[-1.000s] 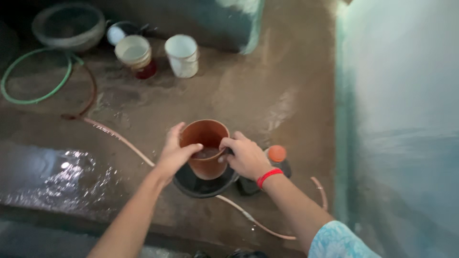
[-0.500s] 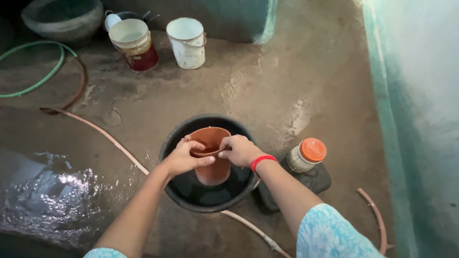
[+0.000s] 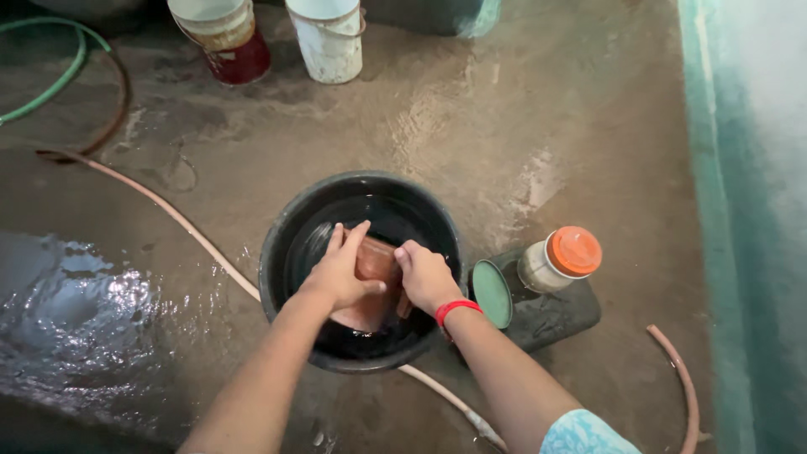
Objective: The person scrubs a white wall-mounted sink with a toothbrush, then rinses the sink using water from a brown plastic mug. The person repeatedly scrubs the sink basin and edges, refills the mug from a bucket, and pours water to rinse the sink.
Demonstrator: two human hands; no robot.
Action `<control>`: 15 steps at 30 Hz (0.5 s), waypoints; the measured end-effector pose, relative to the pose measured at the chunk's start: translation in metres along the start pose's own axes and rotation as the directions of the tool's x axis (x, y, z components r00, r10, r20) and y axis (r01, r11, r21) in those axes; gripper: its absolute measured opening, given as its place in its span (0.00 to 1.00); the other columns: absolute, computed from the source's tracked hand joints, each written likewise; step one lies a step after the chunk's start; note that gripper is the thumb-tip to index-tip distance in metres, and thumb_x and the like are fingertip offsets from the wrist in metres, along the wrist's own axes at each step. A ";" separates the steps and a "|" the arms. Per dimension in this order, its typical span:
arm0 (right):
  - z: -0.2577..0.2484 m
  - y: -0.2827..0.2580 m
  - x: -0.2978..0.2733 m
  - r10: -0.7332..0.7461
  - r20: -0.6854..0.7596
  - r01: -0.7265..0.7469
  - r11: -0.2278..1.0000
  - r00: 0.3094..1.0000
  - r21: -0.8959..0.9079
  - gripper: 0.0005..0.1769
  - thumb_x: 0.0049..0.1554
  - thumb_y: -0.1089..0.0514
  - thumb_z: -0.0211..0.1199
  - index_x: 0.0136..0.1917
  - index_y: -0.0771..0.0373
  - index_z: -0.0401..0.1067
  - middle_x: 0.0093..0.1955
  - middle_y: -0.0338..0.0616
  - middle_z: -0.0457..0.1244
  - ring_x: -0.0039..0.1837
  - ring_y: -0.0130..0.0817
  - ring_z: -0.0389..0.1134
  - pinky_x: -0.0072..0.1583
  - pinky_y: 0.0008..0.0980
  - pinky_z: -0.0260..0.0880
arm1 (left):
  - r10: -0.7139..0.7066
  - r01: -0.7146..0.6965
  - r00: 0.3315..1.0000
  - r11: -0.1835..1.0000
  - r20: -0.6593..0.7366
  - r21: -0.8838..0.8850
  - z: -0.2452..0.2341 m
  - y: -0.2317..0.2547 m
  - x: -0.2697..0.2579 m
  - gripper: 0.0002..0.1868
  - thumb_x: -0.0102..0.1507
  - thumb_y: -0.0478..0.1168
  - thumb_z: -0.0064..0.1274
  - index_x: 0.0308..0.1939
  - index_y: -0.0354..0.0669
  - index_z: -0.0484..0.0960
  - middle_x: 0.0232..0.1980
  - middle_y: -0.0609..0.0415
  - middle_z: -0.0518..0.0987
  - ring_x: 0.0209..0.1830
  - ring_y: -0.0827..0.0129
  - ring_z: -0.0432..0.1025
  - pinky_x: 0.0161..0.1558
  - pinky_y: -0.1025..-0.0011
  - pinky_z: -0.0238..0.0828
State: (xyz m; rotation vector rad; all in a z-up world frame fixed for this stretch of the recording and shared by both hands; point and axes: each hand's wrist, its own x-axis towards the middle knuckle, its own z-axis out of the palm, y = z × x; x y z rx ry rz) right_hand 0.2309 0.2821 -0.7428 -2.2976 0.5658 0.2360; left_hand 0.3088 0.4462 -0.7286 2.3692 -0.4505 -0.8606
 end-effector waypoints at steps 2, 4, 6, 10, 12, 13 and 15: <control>0.004 0.000 0.004 -0.032 -0.038 0.030 0.998 0.999 -0.062 0.17 0.66 0.47 0.48 0.52 0.61 0.71 0.47 0.61 0.70 0.53 0.62 0.69 0.55 0.54 0.69 | -0.170 0.165 0.982 0.984 0.082 0.069 -0.004 0.015 -0.009 0.65 0.51 0.49 0.73 0.80 0.79 0.41 0.86 0.55 0.34 0.78 0.48 0.58 0.73 0.56 0.60; 0.003 0.002 0.007 0.060 0.034 -0.059 0.998 0.998 -0.032 0.17 0.67 0.47 0.46 0.52 0.60 0.70 0.46 0.59 0.70 0.50 0.60 0.73 0.55 0.51 0.72 | -0.148 0.145 0.987 0.988 0.064 0.053 -0.006 0.019 -0.012 0.65 0.51 0.49 0.73 0.80 0.78 0.42 0.86 0.55 0.33 0.76 0.47 0.59 0.72 0.55 0.61; 0.004 0.005 0.011 0.089 0.074 -0.088 0.996 0.993 -0.026 0.17 0.67 0.47 0.46 0.53 0.59 0.69 0.46 0.59 0.70 0.49 0.59 0.73 0.55 0.51 0.72 | -0.143 0.140 0.988 0.988 0.056 0.058 -0.002 0.017 -0.011 0.63 0.51 0.49 0.73 0.79 0.77 0.43 0.86 0.55 0.32 0.75 0.47 0.61 0.71 0.54 0.62; 0.012 0.018 0.019 0.053 0.091 -0.052 0.999 0.994 -0.014 0.15 0.67 0.49 0.47 0.52 0.60 0.69 0.44 0.61 0.70 0.51 0.60 0.72 0.56 0.53 0.71 | -0.147 0.140 0.988 0.983 0.053 0.123 0.005 0.013 -0.002 0.59 0.52 0.49 0.73 0.78 0.73 0.47 0.86 0.51 0.30 0.71 0.45 0.65 0.68 0.53 0.66; 0.020 0.027 0.024 0.029 0.090 -0.027 0.999 0.996 -0.024 0.14 0.66 0.51 0.49 0.52 0.61 0.70 0.46 0.63 0.70 0.52 0.61 0.71 0.56 0.53 0.71 | -0.147 0.136 0.987 0.979 0.064 0.152 0.008 0.011 0.002 0.58 0.52 0.48 0.73 0.77 0.71 0.49 0.85 0.47 0.29 0.70 0.43 0.66 0.67 0.54 0.67; 0.024 0.032 0.025 0.006 0.080 -0.002 0.999 0.997 -0.046 0.12 0.65 0.52 0.51 0.53 0.61 0.70 0.47 0.63 0.70 0.54 0.62 0.70 0.56 0.54 0.70 | -0.148 0.134 0.986 0.978 0.073 0.161 0.009 0.010 0.003 0.57 0.52 0.47 0.73 0.77 0.70 0.50 0.85 0.45 0.29 0.69 0.43 0.67 0.67 0.54 0.67; 0.029 0.041 0.028 -0.052 0.076 0.058 0.995 0.996 -0.080 0.10 0.63 0.55 0.54 0.54 0.61 0.71 0.49 0.63 0.69 0.55 0.63 0.68 0.56 0.54 0.70 | -0.131 0.114 0.988 0.976 0.085 0.183 0.011 0.006 0.005 0.53 0.53 0.46 0.73 0.75 0.67 0.54 0.85 0.42 0.31 0.68 0.41 0.67 0.66 0.54 0.68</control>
